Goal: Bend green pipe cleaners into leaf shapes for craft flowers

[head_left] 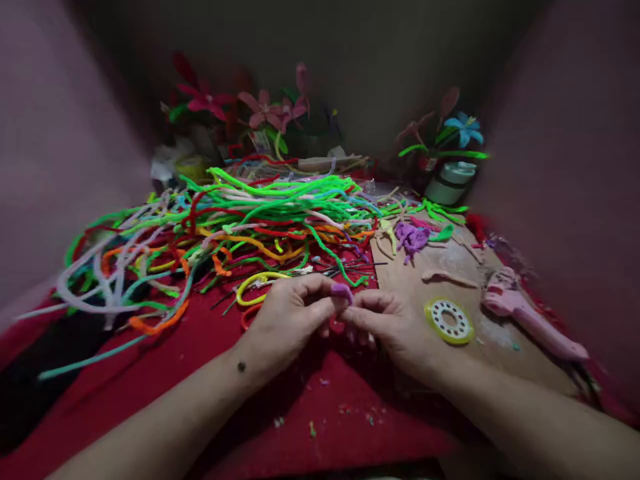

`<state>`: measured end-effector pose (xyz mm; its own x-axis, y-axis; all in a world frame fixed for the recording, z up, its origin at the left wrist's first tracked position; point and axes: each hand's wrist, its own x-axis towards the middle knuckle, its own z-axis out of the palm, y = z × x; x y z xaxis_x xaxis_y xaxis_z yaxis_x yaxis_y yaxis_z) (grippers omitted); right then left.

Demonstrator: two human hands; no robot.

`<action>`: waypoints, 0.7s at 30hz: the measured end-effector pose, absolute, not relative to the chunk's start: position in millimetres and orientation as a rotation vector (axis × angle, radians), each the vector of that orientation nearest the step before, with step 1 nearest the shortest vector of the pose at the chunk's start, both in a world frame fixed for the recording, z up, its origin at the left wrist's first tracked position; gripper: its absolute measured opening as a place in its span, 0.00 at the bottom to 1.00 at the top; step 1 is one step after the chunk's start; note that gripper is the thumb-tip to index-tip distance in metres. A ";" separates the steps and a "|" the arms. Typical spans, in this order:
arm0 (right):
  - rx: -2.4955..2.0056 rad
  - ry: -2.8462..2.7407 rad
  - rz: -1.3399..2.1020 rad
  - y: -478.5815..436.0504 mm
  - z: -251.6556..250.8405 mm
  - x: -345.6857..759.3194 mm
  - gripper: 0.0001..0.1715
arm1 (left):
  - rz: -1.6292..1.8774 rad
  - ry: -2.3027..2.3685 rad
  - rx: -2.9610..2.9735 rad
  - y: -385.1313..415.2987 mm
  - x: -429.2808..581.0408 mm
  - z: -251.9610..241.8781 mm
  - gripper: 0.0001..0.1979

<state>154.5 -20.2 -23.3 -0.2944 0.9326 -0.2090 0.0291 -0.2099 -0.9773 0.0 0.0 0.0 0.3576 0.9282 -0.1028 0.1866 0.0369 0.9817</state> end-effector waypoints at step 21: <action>-0.930 -0.884 1.969 -14.9 -28.7 156.8 0.11 | 1.163 0.697 3.060 -1.3 -17.4 -19.5 0.07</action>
